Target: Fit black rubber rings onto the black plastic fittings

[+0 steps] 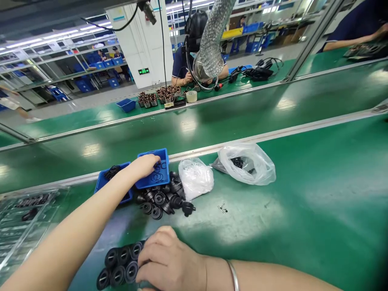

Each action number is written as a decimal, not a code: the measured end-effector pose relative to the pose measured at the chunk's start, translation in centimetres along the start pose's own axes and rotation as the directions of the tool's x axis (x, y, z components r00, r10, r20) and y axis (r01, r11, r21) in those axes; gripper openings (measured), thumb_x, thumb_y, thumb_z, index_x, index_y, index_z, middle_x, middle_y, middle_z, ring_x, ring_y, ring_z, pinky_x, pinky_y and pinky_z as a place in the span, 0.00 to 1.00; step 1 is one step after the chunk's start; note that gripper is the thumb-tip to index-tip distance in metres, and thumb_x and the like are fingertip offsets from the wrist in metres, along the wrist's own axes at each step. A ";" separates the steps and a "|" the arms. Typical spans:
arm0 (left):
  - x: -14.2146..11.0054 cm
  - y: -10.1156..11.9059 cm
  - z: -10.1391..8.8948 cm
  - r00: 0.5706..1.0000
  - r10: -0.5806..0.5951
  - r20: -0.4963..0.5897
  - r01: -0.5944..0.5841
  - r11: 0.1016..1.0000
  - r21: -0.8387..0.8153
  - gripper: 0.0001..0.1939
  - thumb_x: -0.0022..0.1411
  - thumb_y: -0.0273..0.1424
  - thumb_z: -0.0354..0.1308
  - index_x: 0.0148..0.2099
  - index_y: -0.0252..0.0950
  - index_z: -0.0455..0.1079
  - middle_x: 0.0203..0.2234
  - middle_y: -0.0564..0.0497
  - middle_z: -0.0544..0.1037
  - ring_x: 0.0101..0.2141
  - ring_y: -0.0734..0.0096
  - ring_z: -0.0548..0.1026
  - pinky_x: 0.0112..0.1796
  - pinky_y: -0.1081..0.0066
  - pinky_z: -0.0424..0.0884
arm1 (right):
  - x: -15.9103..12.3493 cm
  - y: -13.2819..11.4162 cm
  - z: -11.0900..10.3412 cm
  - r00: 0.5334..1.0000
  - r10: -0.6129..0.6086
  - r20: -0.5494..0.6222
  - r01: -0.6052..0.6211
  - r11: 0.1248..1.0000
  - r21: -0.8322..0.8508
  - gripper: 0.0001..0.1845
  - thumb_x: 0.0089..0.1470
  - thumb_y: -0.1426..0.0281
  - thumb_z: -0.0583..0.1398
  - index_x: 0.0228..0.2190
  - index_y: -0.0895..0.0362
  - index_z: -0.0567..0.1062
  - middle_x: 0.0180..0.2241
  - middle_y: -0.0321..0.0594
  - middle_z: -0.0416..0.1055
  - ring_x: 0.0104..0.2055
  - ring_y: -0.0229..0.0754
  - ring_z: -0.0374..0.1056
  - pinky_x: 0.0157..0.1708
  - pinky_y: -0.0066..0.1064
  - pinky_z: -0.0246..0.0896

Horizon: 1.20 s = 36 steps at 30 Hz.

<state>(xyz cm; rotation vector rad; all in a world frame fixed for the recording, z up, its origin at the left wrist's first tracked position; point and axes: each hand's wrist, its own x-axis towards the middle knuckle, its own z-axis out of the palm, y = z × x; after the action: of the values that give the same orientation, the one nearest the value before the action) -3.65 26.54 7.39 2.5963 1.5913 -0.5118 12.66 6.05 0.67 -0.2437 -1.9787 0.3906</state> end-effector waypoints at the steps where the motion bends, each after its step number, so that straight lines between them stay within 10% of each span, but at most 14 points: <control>1: -0.1 0.0 -0.2 1.000 0.004 0.000 -0.004 0.999 -0.032 0.15 0.68 0.36 0.58 0.53 0.34 0.70 0.48 0.45 0.76 0.44 0.64 0.77 0.45 0.58 0.76 | 0.0 0.1 0.2 1.000 -0.005 -0.017 0.005 1.000 -0.001 0.08 0.56 0.64 0.61 0.32 0.56 0.70 0.33 0.33 0.74 0.41 0.38 0.67 0.44 0.34 0.58; 12: -1.2 -0.3 -1.5 0.996 -0.018 -0.089 -0.006 0.965 -0.263 0.15 0.63 0.28 0.55 0.52 0.36 0.72 0.42 0.51 0.83 0.41 0.69 0.81 0.44 0.74 0.74 | -0.1 0.1 0.4 1.000 0.026 0.012 -0.026 1.000 0.017 0.06 0.58 0.67 0.60 0.31 0.56 0.70 0.32 0.32 0.74 0.39 0.36 0.66 0.43 0.33 0.58; 22: -1.1 0.0 -0.6 0.993 -0.055 -0.103 0.051 0.998 -0.045 0.14 0.68 0.36 0.58 0.51 0.33 0.71 0.46 0.46 0.77 0.44 0.63 0.77 0.46 0.56 0.75 | -0.4 0.2 0.6 0.999 0.032 0.022 -0.032 0.999 0.019 0.05 0.55 0.71 0.60 0.29 0.57 0.69 0.31 0.33 0.73 0.38 0.37 0.64 0.39 0.34 0.58; 36: 0.1 1.8 0.0 0.987 -0.159 -0.001 0.159 0.982 0.100 0.18 0.68 0.37 0.58 0.56 0.34 0.68 0.51 0.44 0.74 0.46 0.61 0.76 0.46 0.56 0.75 | -1.0 0.2 0.9 0.991 0.054 0.119 -0.056 0.998 0.014 0.05 0.54 0.72 0.60 0.29 0.56 0.67 0.32 0.33 0.73 0.36 0.37 0.65 0.38 0.34 0.58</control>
<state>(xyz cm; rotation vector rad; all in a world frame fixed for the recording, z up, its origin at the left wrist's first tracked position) -2.08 25.80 7.10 2.5448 1.8268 -0.6260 12.23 5.71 -0.58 -0.2699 -2.0880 0.4666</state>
